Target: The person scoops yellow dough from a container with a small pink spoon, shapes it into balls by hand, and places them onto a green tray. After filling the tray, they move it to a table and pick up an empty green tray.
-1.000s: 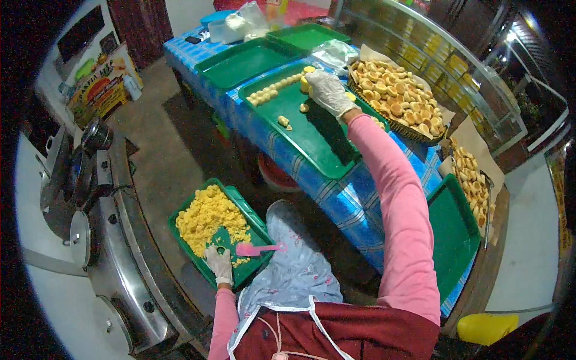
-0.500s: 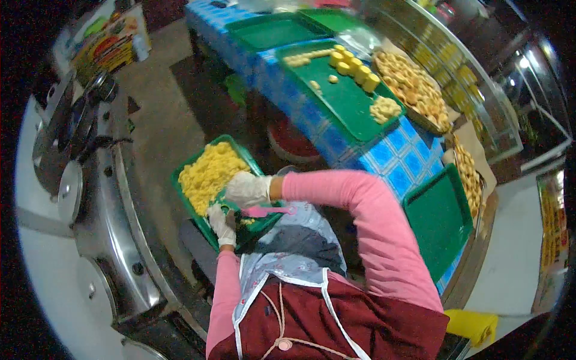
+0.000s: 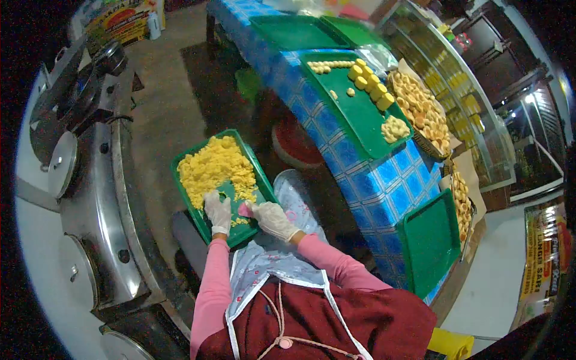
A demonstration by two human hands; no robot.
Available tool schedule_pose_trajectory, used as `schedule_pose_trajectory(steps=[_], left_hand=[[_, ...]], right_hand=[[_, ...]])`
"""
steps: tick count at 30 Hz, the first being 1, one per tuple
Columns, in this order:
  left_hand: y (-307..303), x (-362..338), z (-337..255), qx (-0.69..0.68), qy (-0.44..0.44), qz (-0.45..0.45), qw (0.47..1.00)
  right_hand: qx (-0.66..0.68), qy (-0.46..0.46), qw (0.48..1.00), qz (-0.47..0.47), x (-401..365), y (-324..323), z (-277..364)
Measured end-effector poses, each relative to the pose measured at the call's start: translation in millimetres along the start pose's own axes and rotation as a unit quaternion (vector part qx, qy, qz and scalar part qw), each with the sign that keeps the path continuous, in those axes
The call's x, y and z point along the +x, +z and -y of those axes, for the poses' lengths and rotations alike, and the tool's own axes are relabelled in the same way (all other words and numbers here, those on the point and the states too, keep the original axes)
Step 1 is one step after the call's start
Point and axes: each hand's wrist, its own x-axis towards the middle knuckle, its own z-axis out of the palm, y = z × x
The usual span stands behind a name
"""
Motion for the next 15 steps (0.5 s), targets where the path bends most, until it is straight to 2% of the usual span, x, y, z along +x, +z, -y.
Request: schedule_pose_trajectory(steps=[2,5,8,11,15], left_hand=[[5.9,-2.4,10.3,0.002,0.023,-0.020,1.000],[24.0,-6.9,32.1,0.055,0.106,-0.099,0.988],[2.2,-4.5,9.0,0.010,-0.019,0.034,0.999],[6.5,-6.0,8.8,0.014,-0.018,0.008,1.000],[13.2,-7.5,15.3,0.054,0.107,-0.104,0.987]], right_hand=[[-0.007,0.019,1.000,-0.013,-2.4,9.4,-0.2],[0.004,0.041,0.999,0.001,-1.2,1.7,4.4],[0.018,0.057,0.998,0.014,-2.2,3.2,5.2],[0.018,0.058,0.998,-0.004,-0.2,6.2,2.3],[0.003,0.057,0.998,-0.020,-3.1,6.7,5.1]])
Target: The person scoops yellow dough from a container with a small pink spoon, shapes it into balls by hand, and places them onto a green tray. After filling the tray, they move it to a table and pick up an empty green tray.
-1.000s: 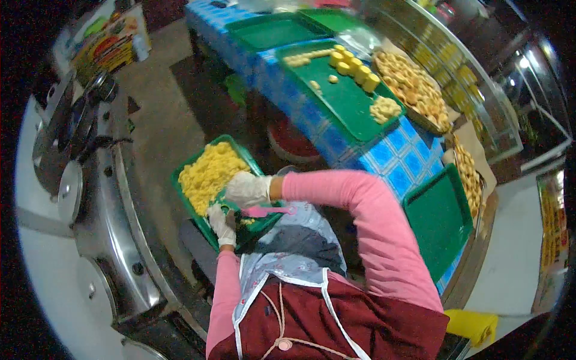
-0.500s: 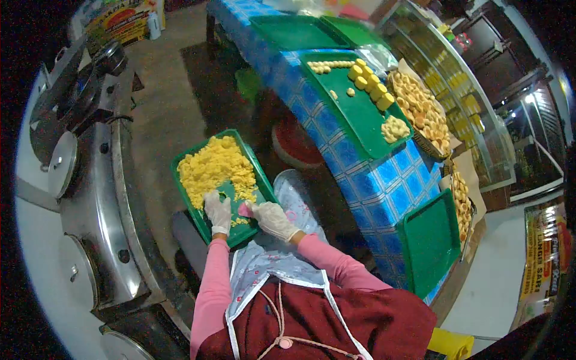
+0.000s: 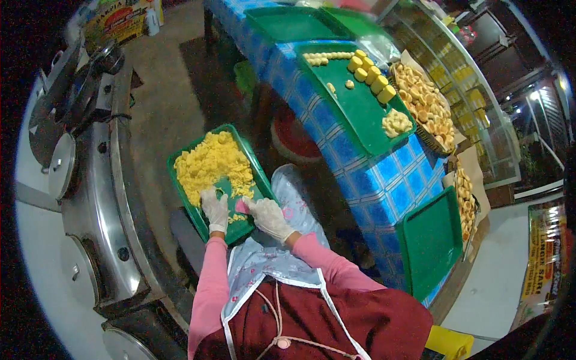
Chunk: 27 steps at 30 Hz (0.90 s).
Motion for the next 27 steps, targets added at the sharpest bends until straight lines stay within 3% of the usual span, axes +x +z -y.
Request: schedule_pose_trajectory(steps=[3,6,10,13,16,19,22,27], left_hand=[[-11.9,7.3,-7.8,-0.036,-0.074,0.081,0.993],[-9.5,7.6,-9.4,-0.050,-0.105,0.079,0.990],[3.2,1.0,4.1,-0.017,-0.042,0.041,0.998],[-1.1,0.7,0.7,-0.027,-0.044,0.043,0.998],[-12.6,8.2,-9.3,-0.061,-0.112,0.091,0.988],[-10.6,7.6,-8.3,-0.074,-0.120,0.090,0.986],[-0.3,2.0,-2.4,-0.025,-0.021,-0.010,0.999],[-7.4,10.2,-7.6,-0.054,-0.085,0.052,0.994]], right_hand=[[0.002,-0.007,1.000,-0.006,-1.1,-1.9,0.4],[0.010,-0.009,1.000,-0.012,0.5,-3.6,0.4],[0.015,0.006,1.000,-0.007,1.5,-1.2,1.7],[0.001,-0.001,1.000,-0.002,1.1,-3.7,2.4],[0.009,-0.003,1.000,-0.010,1.1,-5.5,2.6],[0.006,-0.023,0.999,-0.029,1.0,0.7,-0.4],[0.008,-0.019,0.999,-0.028,-0.8,2.9,-1.4],[-0.006,-0.023,1.000,0.000,3.5,4.8,-5.4]])
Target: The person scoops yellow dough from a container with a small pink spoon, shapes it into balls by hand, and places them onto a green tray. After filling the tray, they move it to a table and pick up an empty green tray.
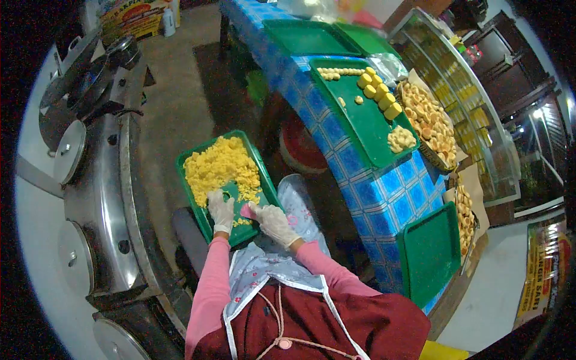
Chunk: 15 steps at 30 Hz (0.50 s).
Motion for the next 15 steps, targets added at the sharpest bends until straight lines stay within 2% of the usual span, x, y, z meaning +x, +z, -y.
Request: schedule_pose_trajectory(steps=[4,7,8,9,12,15], left_hand=[[-10.2,-1.0,-12.7,-0.007,-0.041,0.015,0.999],[-1.0,-1.4,-2.6,0.002,-0.029,0.009,1.000],[7.1,-3.8,6.9,0.025,-0.020,0.010,0.999],[4.1,-4.6,6.9,0.024,-0.008,0.008,1.000],[-13.6,-9.1,-0.2,-0.019,0.061,-0.014,0.998],[-27.0,-7.2,-10.4,-0.098,-0.063,0.051,0.992]], right_hand=[[0.051,0.036,0.997,0.045,-2.0,-15.2,2.1],[0.102,0.077,0.992,0.001,-6.2,-15.9,-1.1],[0.083,0.086,0.993,0.016,-5.9,-13.1,-3.8],[0.058,0.045,0.997,-0.033,-6.7,-13.0,-6.1],[0.042,0.071,0.996,0.018,-9.2,-31.3,-4.3],[0.023,0.076,0.997,0.019,-10.7,-37.7,-8.2]])
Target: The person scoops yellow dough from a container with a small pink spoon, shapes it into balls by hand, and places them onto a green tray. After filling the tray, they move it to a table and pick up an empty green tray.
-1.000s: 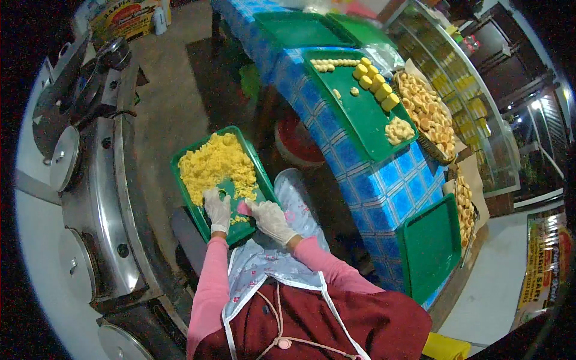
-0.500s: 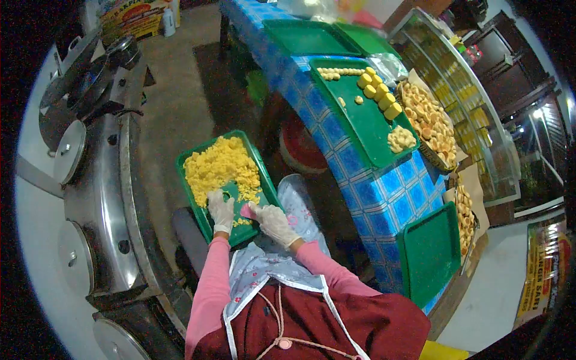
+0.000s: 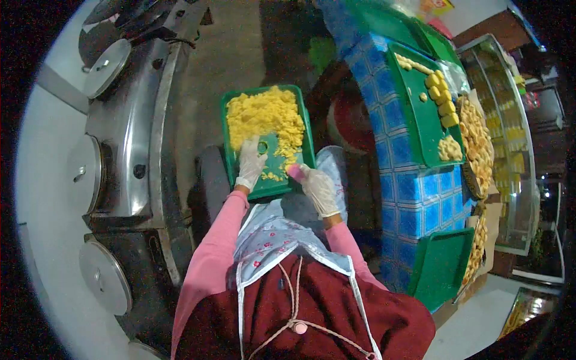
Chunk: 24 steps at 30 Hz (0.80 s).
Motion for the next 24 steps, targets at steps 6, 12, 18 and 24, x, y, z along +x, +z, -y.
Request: schedule_pose_trajectory(steps=[6,12,18,24], left_hand=[[-2.3,-13.9,-17.1,-0.054,0.012,-0.117,0.992],[-0.3,-7.1,-23.2,-0.688,-0.308,0.008,0.657],[-18.7,-4.1,-63.4,-0.780,-0.269,0.114,0.553],[-42.7,-3.1,-61.0,-0.768,-0.316,0.173,0.529]], right_hand=[[0.006,-0.059,0.998,-0.025,50.9,22.5,5.1],[0.031,-0.076,0.992,-0.097,35.8,-25.0,45.3],[0.157,-0.112,0.968,-0.158,19.2,40.8,48.1],[0.128,-0.089,0.975,-0.159,45.4,41.6,33.9]])
